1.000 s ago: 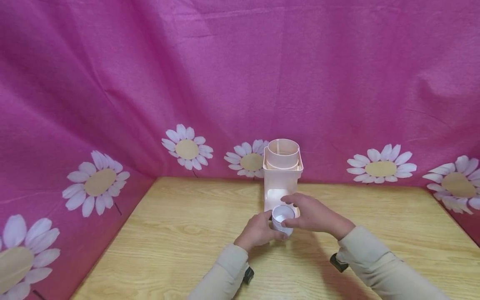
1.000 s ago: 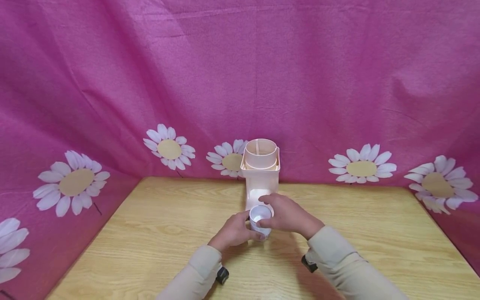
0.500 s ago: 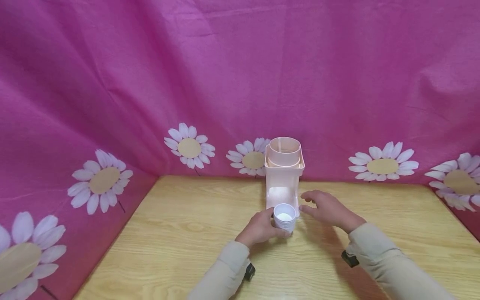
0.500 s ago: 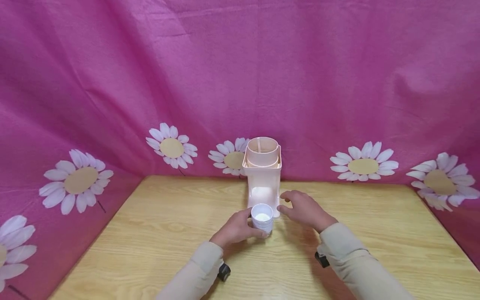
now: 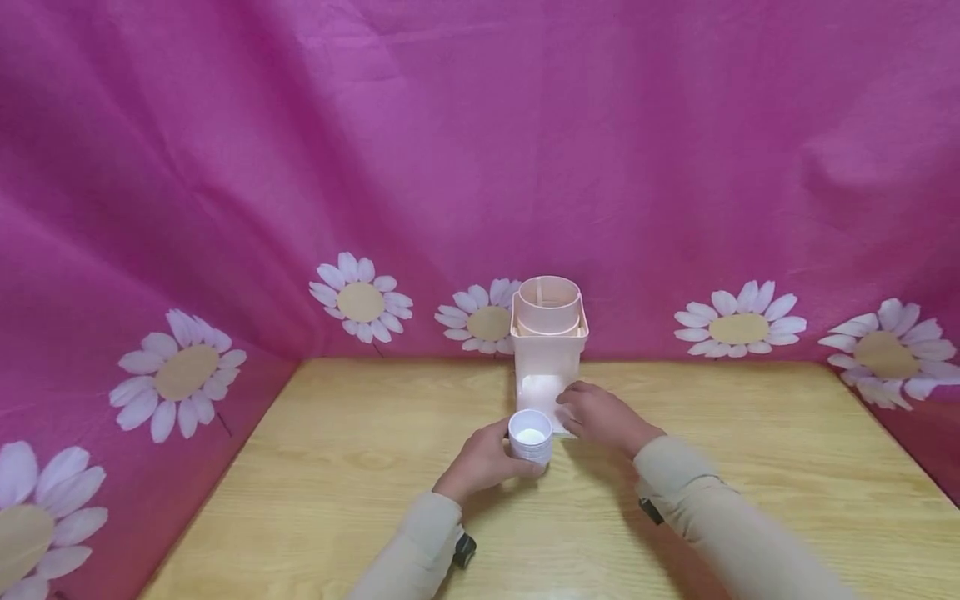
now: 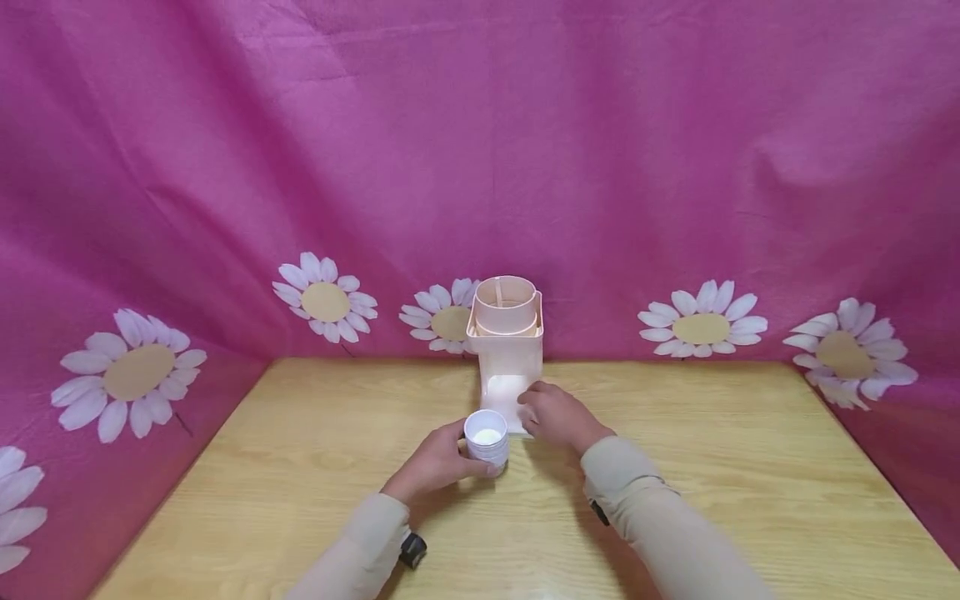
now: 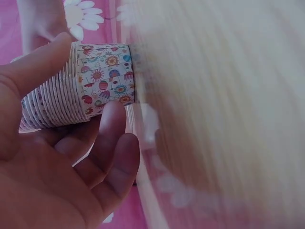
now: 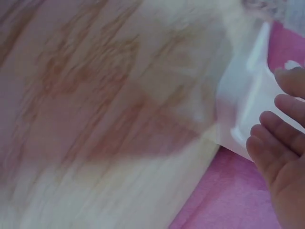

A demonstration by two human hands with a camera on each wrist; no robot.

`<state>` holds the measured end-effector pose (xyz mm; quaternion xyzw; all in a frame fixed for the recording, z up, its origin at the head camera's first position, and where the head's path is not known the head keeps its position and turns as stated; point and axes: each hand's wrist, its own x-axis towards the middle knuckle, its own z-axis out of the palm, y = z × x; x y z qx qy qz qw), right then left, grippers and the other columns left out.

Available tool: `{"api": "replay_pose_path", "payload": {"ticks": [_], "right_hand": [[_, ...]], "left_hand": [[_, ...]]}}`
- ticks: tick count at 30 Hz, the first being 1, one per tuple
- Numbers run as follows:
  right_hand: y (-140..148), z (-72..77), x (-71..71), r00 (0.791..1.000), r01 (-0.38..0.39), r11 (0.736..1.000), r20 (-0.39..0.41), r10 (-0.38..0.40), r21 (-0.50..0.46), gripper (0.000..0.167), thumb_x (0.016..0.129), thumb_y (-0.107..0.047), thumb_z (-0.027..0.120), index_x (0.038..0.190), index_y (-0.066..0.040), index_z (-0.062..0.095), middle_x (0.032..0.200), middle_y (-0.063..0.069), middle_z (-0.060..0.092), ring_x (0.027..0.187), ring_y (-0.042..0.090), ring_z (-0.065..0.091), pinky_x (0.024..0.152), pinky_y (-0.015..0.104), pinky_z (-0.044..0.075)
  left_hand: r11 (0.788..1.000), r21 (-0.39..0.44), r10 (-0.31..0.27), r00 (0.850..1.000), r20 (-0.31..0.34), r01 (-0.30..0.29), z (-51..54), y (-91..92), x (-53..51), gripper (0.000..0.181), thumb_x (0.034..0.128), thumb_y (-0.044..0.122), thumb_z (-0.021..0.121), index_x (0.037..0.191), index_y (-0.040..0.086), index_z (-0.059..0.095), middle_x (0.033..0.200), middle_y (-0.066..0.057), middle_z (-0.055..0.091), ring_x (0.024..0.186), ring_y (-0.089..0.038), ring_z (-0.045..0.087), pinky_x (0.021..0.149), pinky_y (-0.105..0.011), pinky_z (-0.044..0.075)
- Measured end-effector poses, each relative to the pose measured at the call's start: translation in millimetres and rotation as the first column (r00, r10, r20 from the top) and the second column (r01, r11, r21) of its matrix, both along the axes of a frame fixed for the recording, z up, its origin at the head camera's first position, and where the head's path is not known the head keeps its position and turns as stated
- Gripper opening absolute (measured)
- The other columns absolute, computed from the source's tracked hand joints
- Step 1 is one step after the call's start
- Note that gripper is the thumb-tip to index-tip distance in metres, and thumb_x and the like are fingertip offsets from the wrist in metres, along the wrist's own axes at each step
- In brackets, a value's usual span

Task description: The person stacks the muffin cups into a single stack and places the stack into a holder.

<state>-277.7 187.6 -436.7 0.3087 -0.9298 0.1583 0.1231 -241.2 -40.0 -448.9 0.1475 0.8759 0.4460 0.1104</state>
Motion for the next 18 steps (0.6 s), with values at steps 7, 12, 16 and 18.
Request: {"api": "replay_pose_path", "payload": {"ticks": [7, 12, 16, 18], "right_hand": [[5, -14.9, -4.4, 0.999, -0.031, 0.999, 0.038, 0.031, 0.010, 0.025, 0.082, -0.004, 0.073, 0.106, 0.003, 0.070, 0.111, 0.020, 0.069, 0.106, 0.036, 0.066, 0.097, 0.049, 0.052], [6, -18.0, -7.4, 0.993, -0.116, 0.993, 0.008, 0.116, 0.017, 0.020, 0.080, -0.001, 0.073, 0.100, -0.001, 0.072, 0.108, 0.018, 0.069, 0.103, 0.035, 0.066, 0.095, 0.048, 0.053], [2, -18.6, -8.0, 0.988, -0.152, 0.988, -0.028, 0.153, 0.018, 0.018, 0.077, 0.004, 0.071, 0.094, -0.003, 0.073, 0.105, 0.018, 0.070, 0.098, 0.034, 0.066, 0.091, 0.046, 0.055], [0, -19.0, -7.3, 0.987, -0.159, 0.987, -0.022, 0.159, 0.005, 0.018, 0.076, 0.007, 0.071, 0.092, -0.002, 0.073, 0.106, 0.019, 0.069, 0.099, 0.035, 0.065, 0.092, 0.046, 0.054]], "left_hand": [[1.000, -0.008, -0.021, 1.000, 0.006, 0.021, 1.4, -17.5, 8.9, 0.069, 0.0732, 0.029, 0.088, 0.132, 0.011, 0.058, 0.125, -0.006, 0.068, 0.123, -0.028, 0.060, 0.099, -0.048, 0.051], [1.000, -0.023, -0.014, 1.000, -0.003, 0.014, 4.4, -21.6, 10.6, 0.080, 0.0727, 0.032, 0.088, 0.140, 0.010, 0.050, 0.129, -0.006, 0.064, 0.120, -0.027, 0.060, 0.099, -0.046, 0.050], [1.000, 0.006, 0.010, 0.999, -0.044, -0.010, 6.0, -20.1, 10.2, 0.088, 0.0729, 0.029, 0.088, 0.146, 0.008, 0.042, 0.132, -0.008, 0.061, 0.117, -0.026, 0.059, 0.099, -0.047, 0.049], [1.000, 0.024, 0.018, 0.998, -0.063, -0.016, 6.0, -18.7, 9.4, 0.090, 0.0739, 0.026, 0.087, 0.148, 0.005, 0.039, 0.132, -0.010, 0.060, 0.116, -0.026, 0.059, 0.099, -0.046, 0.049]]}}
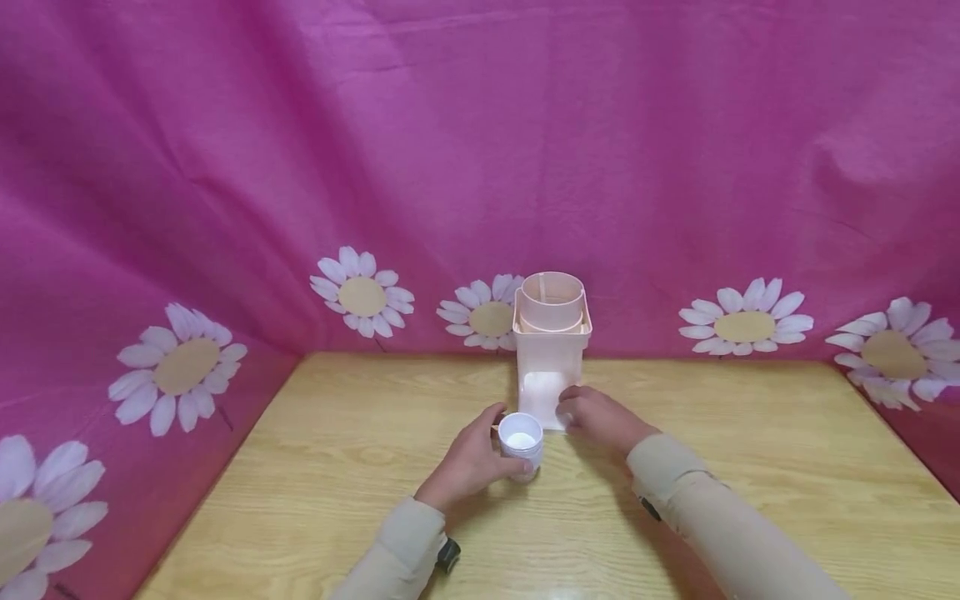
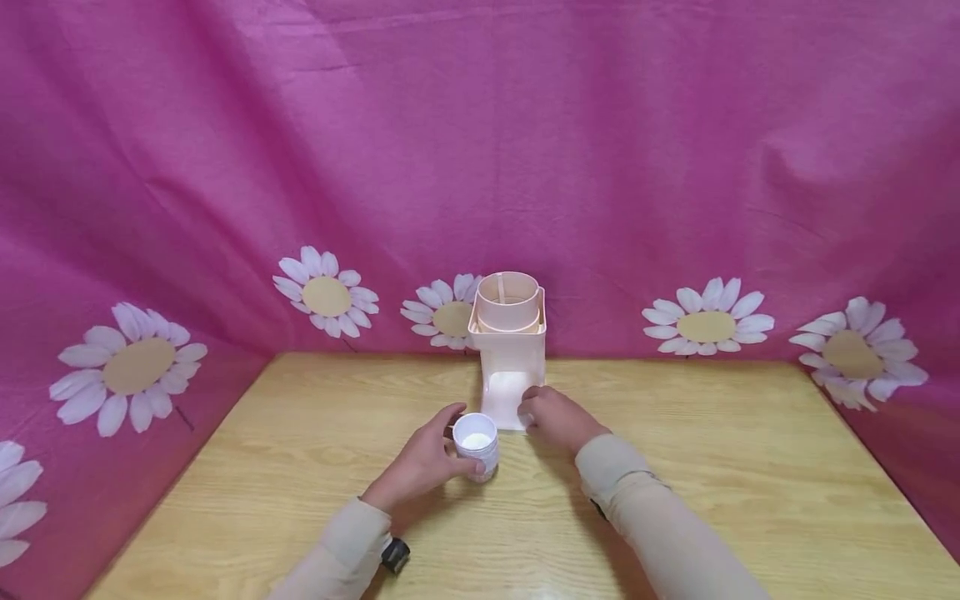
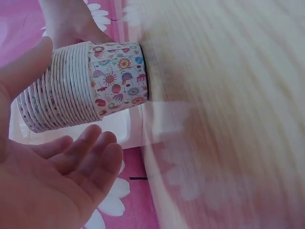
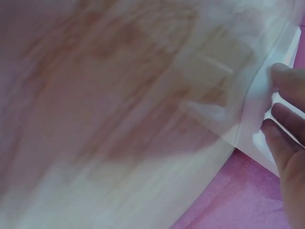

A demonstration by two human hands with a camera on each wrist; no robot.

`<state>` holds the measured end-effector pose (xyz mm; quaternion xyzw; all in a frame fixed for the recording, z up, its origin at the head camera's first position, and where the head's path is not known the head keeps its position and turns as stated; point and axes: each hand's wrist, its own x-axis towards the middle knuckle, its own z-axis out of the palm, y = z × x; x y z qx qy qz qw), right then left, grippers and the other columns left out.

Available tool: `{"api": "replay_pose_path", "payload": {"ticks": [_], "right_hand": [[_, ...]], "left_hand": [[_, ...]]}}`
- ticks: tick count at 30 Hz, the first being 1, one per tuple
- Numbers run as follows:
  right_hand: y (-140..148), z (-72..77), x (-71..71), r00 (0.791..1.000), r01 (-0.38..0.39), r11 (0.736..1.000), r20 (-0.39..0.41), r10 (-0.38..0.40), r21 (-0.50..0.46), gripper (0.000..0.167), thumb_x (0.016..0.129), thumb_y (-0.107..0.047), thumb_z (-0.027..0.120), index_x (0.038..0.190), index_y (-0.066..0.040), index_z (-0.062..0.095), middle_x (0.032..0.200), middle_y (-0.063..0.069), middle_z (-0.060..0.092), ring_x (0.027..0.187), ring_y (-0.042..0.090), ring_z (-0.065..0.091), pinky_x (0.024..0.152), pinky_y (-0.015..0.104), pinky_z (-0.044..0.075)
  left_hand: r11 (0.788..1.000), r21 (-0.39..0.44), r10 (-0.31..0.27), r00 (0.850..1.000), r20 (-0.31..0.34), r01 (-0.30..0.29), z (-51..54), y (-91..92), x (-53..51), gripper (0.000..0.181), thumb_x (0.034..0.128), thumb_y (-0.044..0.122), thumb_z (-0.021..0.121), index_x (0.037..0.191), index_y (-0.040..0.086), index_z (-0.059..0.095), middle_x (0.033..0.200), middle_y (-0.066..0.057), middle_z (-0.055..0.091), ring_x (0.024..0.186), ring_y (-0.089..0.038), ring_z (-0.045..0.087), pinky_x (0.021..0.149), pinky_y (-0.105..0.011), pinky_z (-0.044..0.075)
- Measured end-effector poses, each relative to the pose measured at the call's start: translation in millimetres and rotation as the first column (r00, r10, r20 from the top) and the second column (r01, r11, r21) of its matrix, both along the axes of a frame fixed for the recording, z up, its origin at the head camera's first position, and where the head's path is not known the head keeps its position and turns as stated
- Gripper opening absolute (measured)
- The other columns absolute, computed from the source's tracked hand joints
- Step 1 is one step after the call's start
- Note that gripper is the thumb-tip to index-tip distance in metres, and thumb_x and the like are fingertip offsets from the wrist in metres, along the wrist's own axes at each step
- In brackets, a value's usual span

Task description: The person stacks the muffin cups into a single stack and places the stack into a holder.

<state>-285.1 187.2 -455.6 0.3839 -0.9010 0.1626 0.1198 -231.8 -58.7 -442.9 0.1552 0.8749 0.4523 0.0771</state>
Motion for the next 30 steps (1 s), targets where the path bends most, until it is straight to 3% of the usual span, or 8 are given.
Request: {"api": "replay_pose_path", "payload": {"ticks": [4, 12, 17, 30], "right_hand": [[-3.9, 0.8, -2.1, 1.000, 0.001, 1.000, -0.006, -0.001, 0.017, 0.021, 0.075, 0.010, 0.069, 0.093, 0.000, 0.071, 0.107, 0.019, 0.069, 0.101, 0.035, 0.065, 0.093, 0.046, 0.054], [-5.1, 0.2, 1.2, 1.000, 0.024, 0.999, -0.007, -0.023, 0.021, 0.020, 0.075, 0.011, 0.066, 0.088, -0.003, 0.071, 0.105, 0.020, 0.071, 0.099, 0.036, 0.067, 0.091, 0.046, 0.055], [-4.4, -0.2, 1.4, 0.999, 0.029, 0.999, -0.014, -0.029, 0.022, 0.019, 0.075, 0.012, 0.065, 0.083, -0.005, 0.071, 0.103, 0.019, 0.072, 0.098, 0.035, 0.068, 0.090, 0.045, 0.056], [-9.9, 1.0, 4.5, 0.998, 0.059, 0.998, 0.011, -0.058, -0.037, 0.025, 0.071, 0.014, 0.067, 0.091, 0.001, 0.072, 0.102, 0.019, 0.070, 0.096, 0.034, 0.067, 0.088, 0.042, 0.057]], "left_hand": [[1.000, 0.031, -0.005, 1.000, -0.007, 0.006, 2.2, 2.4, -4.7, 0.087, 0.0751, 0.022, 0.087, 0.147, 0.004, 0.040, 0.129, -0.011, 0.061, 0.113, -0.025, 0.059, 0.098, -0.044, 0.050], [0.999, 0.015, -0.034, 0.999, -0.040, 0.035, 4.1, 2.7, -4.9, 0.058, 0.0728, 0.022, 0.088, 0.123, 0.008, 0.063, 0.111, -0.004, 0.069, 0.100, -0.017, 0.061, 0.091, -0.038, 0.051], [1.000, -0.005, -0.022, 0.999, -0.050, 0.022, 5.6, 0.4, -5.9, 0.057, 0.0723, 0.023, 0.088, 0.122, 0.008, 0.063, 0.110, -0.005, 0.070, 0.100, -0.018, 0.062, 0.091, -0.040, 0.052], [1.000, -0.001, -0.018, 0.998, -0.061, 0.018, 3.6, -1.6, -5.0, 0.058, 0.0713, 0.023, 0.089, 0.121, 0.007, 0.063, 0.108, -0.005, 0.070, 0.098, -0.017, 0.061, 0.089, -0.038, 0.051]]}}
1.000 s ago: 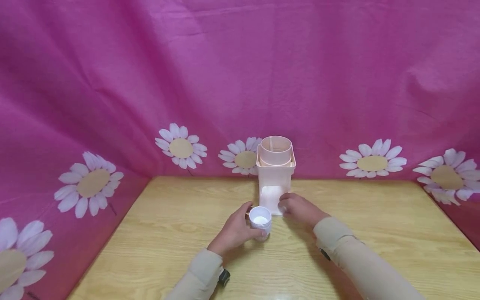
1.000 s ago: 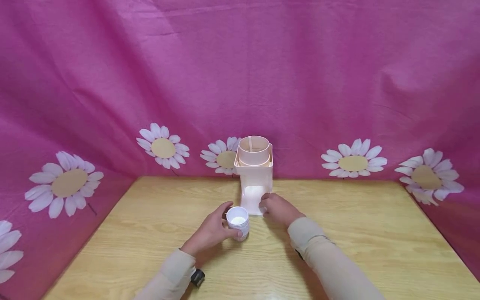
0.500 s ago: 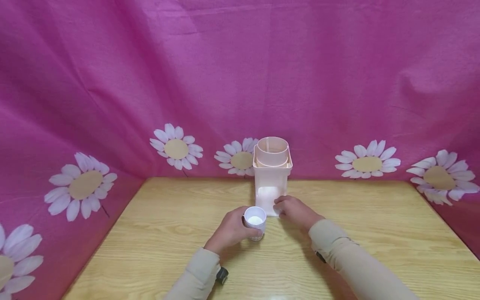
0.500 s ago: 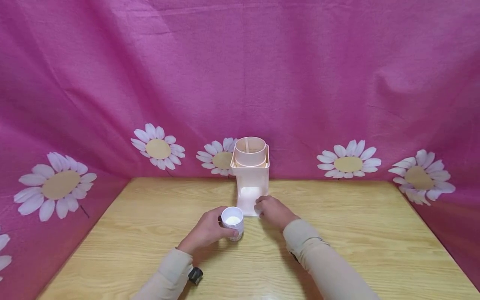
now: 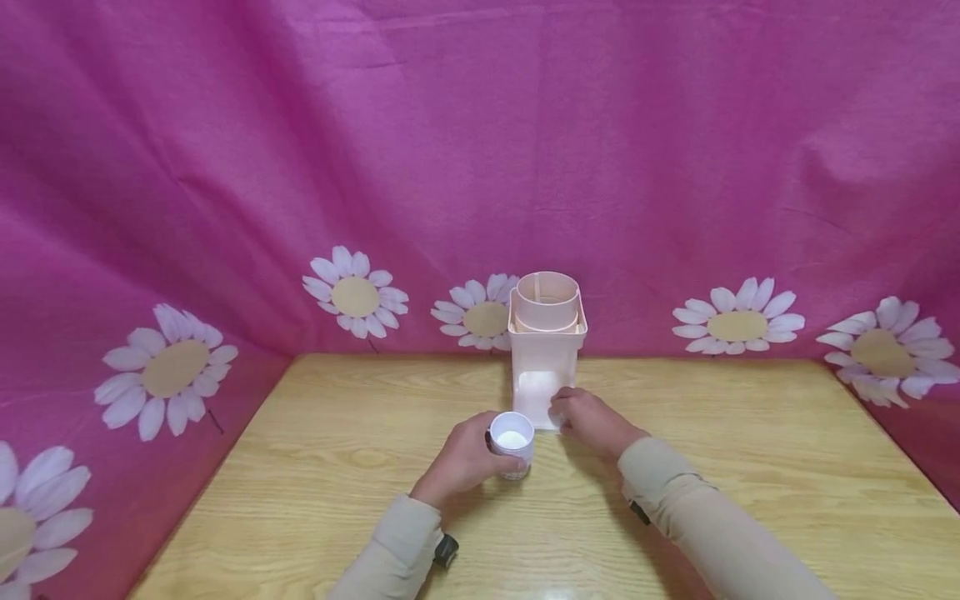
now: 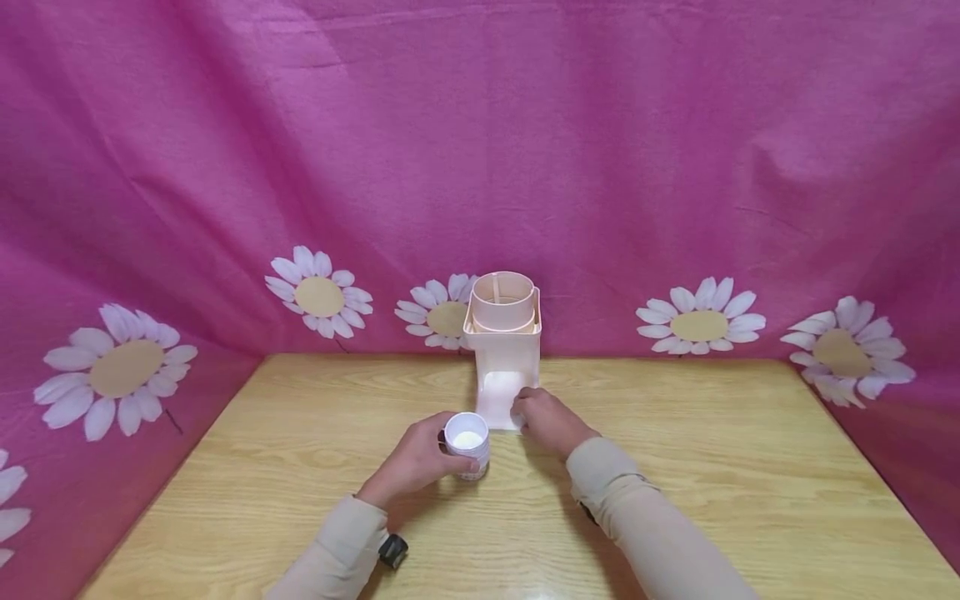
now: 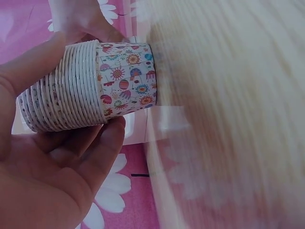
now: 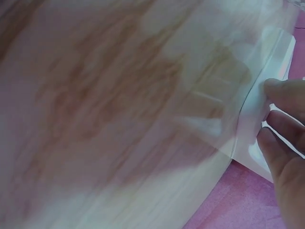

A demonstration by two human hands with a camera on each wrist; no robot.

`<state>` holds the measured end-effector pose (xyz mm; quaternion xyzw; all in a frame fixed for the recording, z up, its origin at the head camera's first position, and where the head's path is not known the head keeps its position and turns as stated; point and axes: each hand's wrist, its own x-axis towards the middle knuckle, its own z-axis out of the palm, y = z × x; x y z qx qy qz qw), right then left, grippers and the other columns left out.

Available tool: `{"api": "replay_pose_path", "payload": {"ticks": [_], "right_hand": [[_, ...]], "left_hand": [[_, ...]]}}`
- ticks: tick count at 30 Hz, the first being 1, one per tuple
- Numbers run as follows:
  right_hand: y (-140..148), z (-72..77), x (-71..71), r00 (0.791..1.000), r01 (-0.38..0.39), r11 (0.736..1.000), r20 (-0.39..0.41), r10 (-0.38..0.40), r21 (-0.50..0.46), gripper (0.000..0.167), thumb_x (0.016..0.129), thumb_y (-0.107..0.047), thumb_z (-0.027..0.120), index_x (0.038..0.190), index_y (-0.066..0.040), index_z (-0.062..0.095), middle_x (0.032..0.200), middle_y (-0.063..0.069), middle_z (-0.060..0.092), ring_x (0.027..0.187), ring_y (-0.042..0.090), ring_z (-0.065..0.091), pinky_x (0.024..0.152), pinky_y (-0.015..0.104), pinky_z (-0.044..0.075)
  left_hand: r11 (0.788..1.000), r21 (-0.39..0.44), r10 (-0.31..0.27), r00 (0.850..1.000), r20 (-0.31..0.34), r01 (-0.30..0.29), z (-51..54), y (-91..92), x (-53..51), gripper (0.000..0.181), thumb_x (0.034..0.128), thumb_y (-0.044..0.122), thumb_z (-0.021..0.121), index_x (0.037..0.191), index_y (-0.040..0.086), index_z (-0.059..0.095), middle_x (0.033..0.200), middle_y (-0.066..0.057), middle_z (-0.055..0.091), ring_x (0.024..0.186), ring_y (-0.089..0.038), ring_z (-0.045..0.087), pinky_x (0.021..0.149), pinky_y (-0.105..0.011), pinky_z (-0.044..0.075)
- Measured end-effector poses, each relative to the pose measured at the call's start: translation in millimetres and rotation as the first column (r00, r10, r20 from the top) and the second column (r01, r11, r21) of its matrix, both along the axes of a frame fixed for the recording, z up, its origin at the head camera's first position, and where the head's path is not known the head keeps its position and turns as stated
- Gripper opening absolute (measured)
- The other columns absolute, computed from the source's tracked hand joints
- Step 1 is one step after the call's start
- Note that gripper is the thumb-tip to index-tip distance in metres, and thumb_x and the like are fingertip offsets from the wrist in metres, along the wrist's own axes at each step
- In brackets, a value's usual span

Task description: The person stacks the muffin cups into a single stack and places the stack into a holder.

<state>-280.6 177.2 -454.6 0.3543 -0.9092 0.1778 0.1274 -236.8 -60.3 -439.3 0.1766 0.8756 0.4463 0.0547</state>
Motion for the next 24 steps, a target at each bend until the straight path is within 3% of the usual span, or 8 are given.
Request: {"api": "replay_pose_path", "payload": {"ticks": [7, 15, 20, 24], "right_hand": [[-1, 2.6, 1.3, 1.000, 0.026, 0.999, 0.005, -0.026, 0.043, 0.025, 0.072, 0.013, 0.069, 0.095, 0.002, 0.071, 0.105, 0.020, 0.069, 0.099, 0.035, 0.066, 0.091, 0.044, 0.056], [-1, -0.2, -0.3, 1.000, 0.024, 0.999, -0.002, -0.024, 0.030, 0.025, 0.070, 0.012, 0.069, 0.093, 0.002, 0.071, 0.104, 0.020, 0.069, 0.097, 0.035, 0.066, 0.090, 0.045, 0.056], [0, -3.0, -0.9, 0.999, 0.033, 0.999, -0.010, -0.033, 0.038, 0.026, 0.069, 0.011, 0.070, 0.093, 0.001, 0.071, 0.104, 0.020, 0.070, 0.098, 0.035, 0.067, 0.090, 0.045, 0.056], [-3, -1.4, -1.8, 1.000, 0.020, 0.999, -0.017, -0.019, 0.038, 0.026, 0.069, 0.010, 0.071, 0.094, 0.001, 0.071, 0.103, 0.018, 0.070, 0.097, 0.034, 0.067, 0.089, 0.044, 0.056]], "left_hand": [[1.000, -0.024, 0.015, 1.000, -0.017, -0.015, 0.8, -0.6, 0.5, 0.059, 0.0705, 0.024, 0.089, 0.121, 0.007, 0.063, 0.108, -0.005, 0.070, 0.097, -0.018, 0.061, 0.089, -0.038, 0.051], [1.000, -0.009, 0.018, 0.999, -0.027, -0.018, 7.5, -4.0, 0.4, 0.061, 0.0709, 0.024, 0.089, 0.123, 0.006, 0.063, 0.111, -0.007, 0.071, 0.100, -0.018, 0.063, 0.091, -0.038, 0.052], [1.000, -0.022, 0.020, 1.000, -0.018, -0.021, 20.2, -7.7, -3.7, 0.061, 0.0729, 0.025, 0.088, 0.125, 0.007, 0.062, 0.113, -0.007, 0.070, 0.101, -0.019, 0.062, 0.092, -0.040, 0.052], [0.998, -0.045, 0.035, 0.998, -0.044, -0.037, 39.2, -13.8, -7.1, 0.059, 0.0746, 0.027, 0.086, 0.126, 0.009, 0.062, 0.113, -0.006, 0.070, 0.100, -0.018, 0.062, 0.091, -0.040, 0.053]]}}
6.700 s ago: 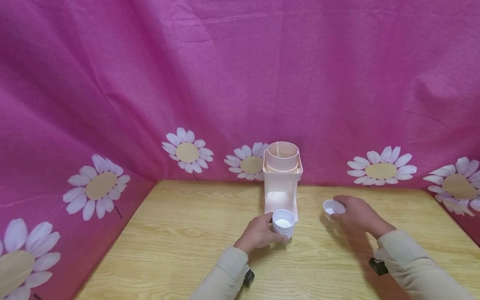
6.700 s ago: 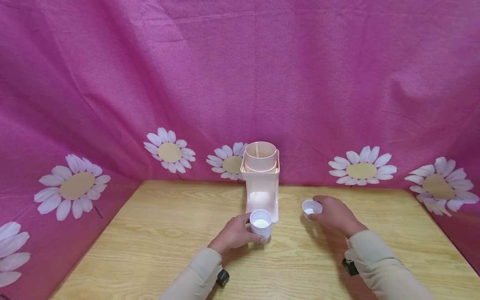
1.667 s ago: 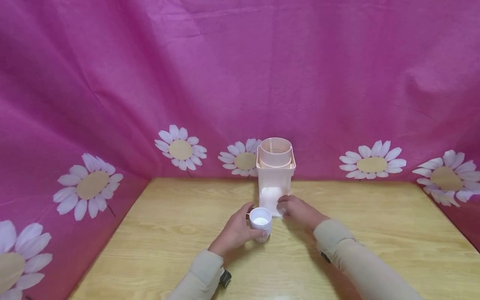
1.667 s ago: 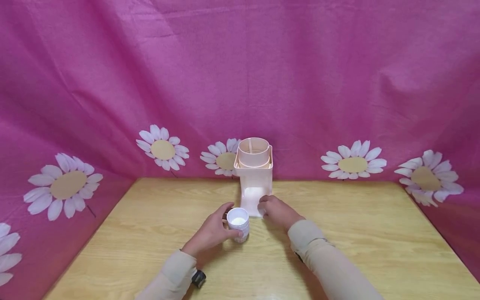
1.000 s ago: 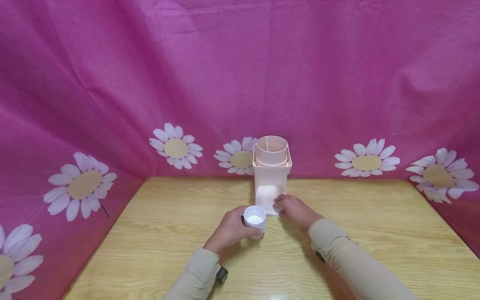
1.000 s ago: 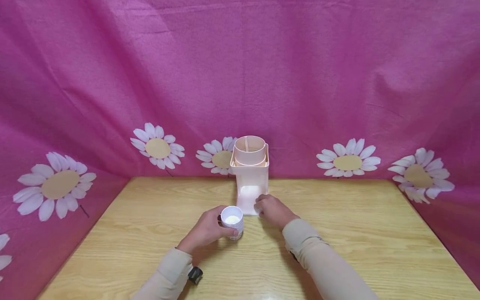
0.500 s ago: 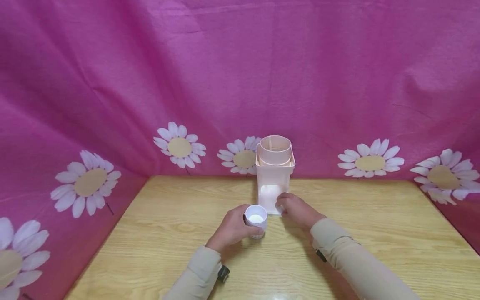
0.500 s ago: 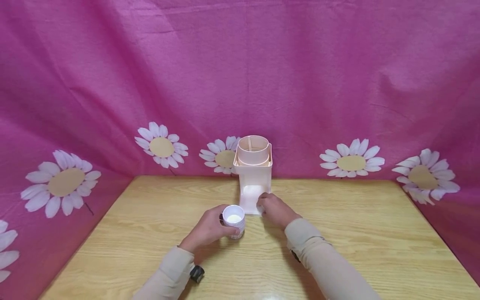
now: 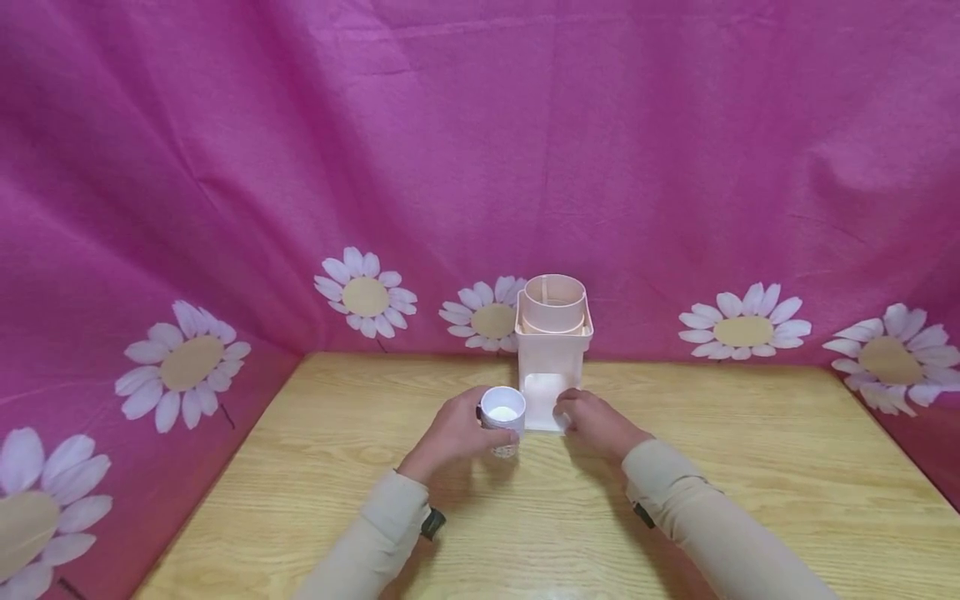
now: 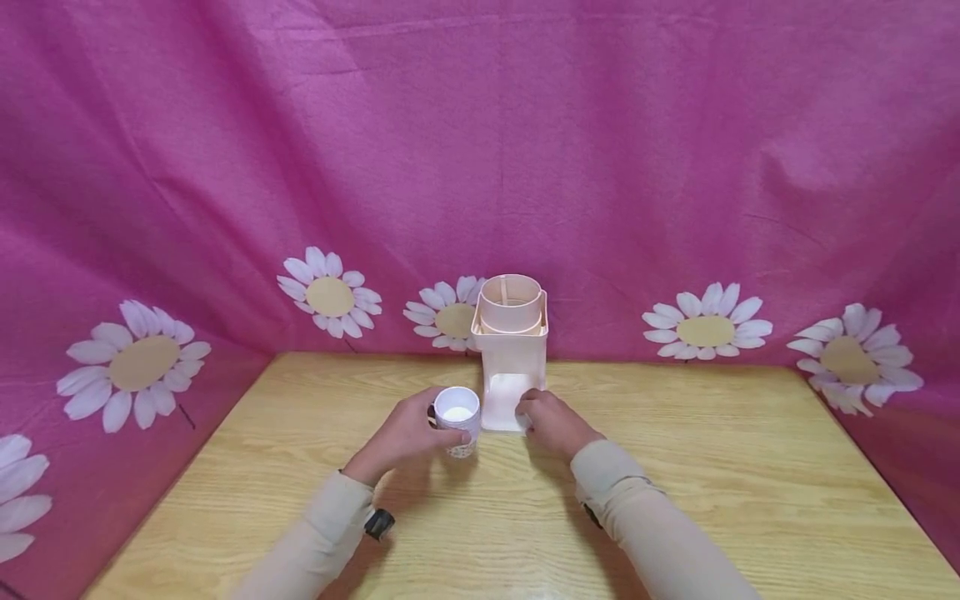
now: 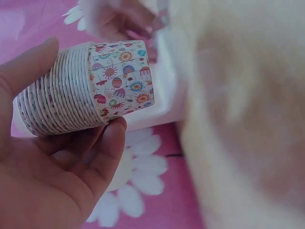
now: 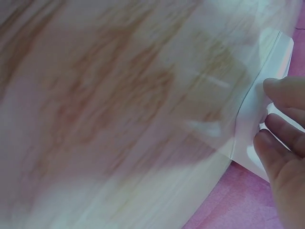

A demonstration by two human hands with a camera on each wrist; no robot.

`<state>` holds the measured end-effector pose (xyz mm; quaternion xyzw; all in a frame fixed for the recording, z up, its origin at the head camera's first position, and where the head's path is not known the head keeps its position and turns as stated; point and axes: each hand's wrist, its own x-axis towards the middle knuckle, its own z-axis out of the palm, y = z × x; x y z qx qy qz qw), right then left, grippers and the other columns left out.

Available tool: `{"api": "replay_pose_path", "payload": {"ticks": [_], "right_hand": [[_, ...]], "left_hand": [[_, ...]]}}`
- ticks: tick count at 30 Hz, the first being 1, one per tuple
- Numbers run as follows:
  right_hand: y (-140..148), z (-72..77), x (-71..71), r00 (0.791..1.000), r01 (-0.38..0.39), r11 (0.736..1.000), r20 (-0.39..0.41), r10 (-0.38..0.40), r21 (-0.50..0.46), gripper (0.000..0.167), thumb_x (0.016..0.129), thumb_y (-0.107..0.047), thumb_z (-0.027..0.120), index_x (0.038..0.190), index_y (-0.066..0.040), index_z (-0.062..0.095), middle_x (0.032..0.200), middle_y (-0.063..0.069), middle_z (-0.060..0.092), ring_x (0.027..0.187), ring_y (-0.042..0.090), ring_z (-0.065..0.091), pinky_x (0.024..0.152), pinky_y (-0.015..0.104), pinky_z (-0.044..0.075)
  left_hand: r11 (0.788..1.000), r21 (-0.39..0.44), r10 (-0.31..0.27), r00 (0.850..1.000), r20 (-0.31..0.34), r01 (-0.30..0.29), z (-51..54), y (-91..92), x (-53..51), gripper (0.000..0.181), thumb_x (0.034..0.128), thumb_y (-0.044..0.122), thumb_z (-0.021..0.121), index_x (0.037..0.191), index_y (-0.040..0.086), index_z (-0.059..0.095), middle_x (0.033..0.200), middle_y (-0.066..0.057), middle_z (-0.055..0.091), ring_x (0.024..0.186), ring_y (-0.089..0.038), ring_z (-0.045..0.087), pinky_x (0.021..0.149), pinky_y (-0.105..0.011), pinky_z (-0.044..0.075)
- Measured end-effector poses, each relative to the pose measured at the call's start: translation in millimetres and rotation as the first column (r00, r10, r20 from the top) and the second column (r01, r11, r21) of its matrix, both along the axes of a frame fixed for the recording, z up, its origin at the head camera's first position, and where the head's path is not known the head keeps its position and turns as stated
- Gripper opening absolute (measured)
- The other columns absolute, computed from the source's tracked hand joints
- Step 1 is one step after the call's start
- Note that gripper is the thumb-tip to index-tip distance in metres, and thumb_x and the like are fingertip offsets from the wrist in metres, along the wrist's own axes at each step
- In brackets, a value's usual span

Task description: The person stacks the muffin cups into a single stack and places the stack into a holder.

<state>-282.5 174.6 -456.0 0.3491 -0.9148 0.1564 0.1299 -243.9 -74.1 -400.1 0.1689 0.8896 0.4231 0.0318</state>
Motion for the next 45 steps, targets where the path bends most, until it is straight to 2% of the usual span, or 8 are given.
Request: {"api": "replay_pose_path", "payload": {"ticks": [5, 8, 14, 22, 30, 36, 39, 45], "right_hand": [[-2, 2.0, 1.4, 1.000, -0.002, 1.000, 0.007, 0.002, -0.009, 0.026, 0.068, 0.011, 0.068, 0.092, 0.002, 0.071, 0.100, 0.018, 0.069, 0.094, 0.032, 0.067, 0.086, 0.043, 0.057], [-3, 1.8, 1.4, 1.000, 0.010, 0.999, 0.017, -0.009, -0.030, 0.027, 0.066, 0.012, 0.067, 0.091, 0.003, 0.072, 0.100, 0.019, 0.069, 0.093, 0.032, 0.067, 0.085, 0.042, 0.057], [-2, -1.0, -0.2, 1.000, 0.020, 0.999, 0.019, -0.019, -0.049, 0.028, 0.066, 0.014, 0.064, 0.090, 0.003, 0.072, 0.100, 0.019, 0.069, 0.093, 0.032, 0.067, 0.086, 0.041, 0.057], [-1, 3.2, 2.4, 0.996, 0.046, 0.998, 0.075, -0.043, -0.038, 0.026, 0.070, 0.014, 0.065, 0.091, 0.002, 0.074, 0.103, 0.020, 0.069, 0.095, 0.033, 0.067, 0.087, 0.043, 0.057], [0, 0.4, 0.0, 1.000, -0.004, 0.999, 0.013, 0.005, -0.047, 0.022, 0.067, 0.016, 0.062, 0.076, -0.003, 0.070, 0.090, 0.013, 0.067, 0.084, 0.026, 0.065, 0.078, 0.035, 0.057], [-3, 0.5, 0.9, 0.999, 0.024, 0.998, 0.028, -0.023, -0.054, 0.025, 0.066, 0.015, 0.063, 0.083, -0.001, 0.072, 0.088, 0.011, 0.065, 0.080, 0.022, 0.062, 0.073, 0.032, 0.055], [-4, -0.5, 0.9, 0.999, 0.046, 0.998, 0.031, -0.044, -0.052, 0.024, 0.066, 0.014, 0.065, 0.084, -0.001, 0.072, 0.087, 0.011, 0.065, 0.078, 0.022, 0.061, 0.073, 0.033, 0.054], [-3, -1.6, 1.6, 0.997, 0.073, 0.996, 0.030, -0.072, -0.054, 0.022, 0.067, 0.014, 0.065, 0.082, -0.001, 0.070, 0.087, 0.010, 0.065, 0.078, 0.021, 0.061, 0.073, 0.033, 0.055]], "left_hand": [[0.996, -0.084, -0.001, 0.995, -0.101, -0.007, 28.4, -8.7, -4.9, 0.055, 0.0725, 0.030, 0.087, 0.120, 0.011, 0.065, 0.108, -0.004, 0.071, 0.098, -0.019, 0.064, 0.089, -0.038, 0.053], [0.991, -0.137, -0.020, 0.990, -0.142, 0.000, 44.2, -14.1, -12.7, 0.057, 0.0719, 0.029, 0.087, 0.121, 0.012, 0.065, 0.107, -0.003, 0.071, 0.097, -0.018, 0.064, 0.089, -0.038, 0.054], [0.981, -0.193, -0.041, 0.988, -0.151, 0.011, 71.1, -22.8, -31.0, 0.058, 0.0750, 0.029, 0.085, 0.126, 0.010, 0.063, 0.108, -0.007, 0.072, 0.098, -0.021, 0.065, 0.090, -0.040, 0.054], [0.982, -0.190, -0.014, 0.993, -0.119, -0.009, 105.7, -23.5, -44.1, 0.063, 0.0767, 0.035, 0.082, 0.128, 0.007, 0.060, 0.114, -0.011, 0.071, 0.104, -0.025, 0.066, 0.093, -0.042, 0.054], [0.984, -0.179, -0.006, 0.987, -0.162, -0.024, 142.5, -10.9, -53.9, 0.061, 0.0771, 0.033, 0.082, 0.125, 0.004, 0.060, 0.113, -0.012, 0.070, 0.104, -0.027, 0.065, 0.093, -0.041, 0.054], [0.983, -0.180, 0.006, 0.987, -0.159, -0.035, 168.0, 1.6, -65.6, 0.062, 0.0774, 0.035, 0.082, 0.126, 0.004, 0.059, 0.116, -0.012, 0.069, 0.107, -0.026, 0.065, 0.096, -0.040, 0.054], [0.981, -0.189, 0.007, 0.987, -0.162, -0.038, 178.6, 10.6, -71.5, 0.062, 0.0780, 0.036, 0.082, 0.126, 0.005, 0.059, 0.117, -0.011, 0.069, 0.109, -0.026, 0.065, 0.097, -0.041, 0.053], [0.976, -0.216, -0.018, 0.981, -0.191, -0.024, 194.1, 31.6, -77.7, 0.056, 0.0784, 0.037, 0.080, 0.121, 0.005, 0.060, 0.111, -0.010, 0.070, 0.102, -0.024, 0.065, 0.092, -0.038, 0.055]]}}
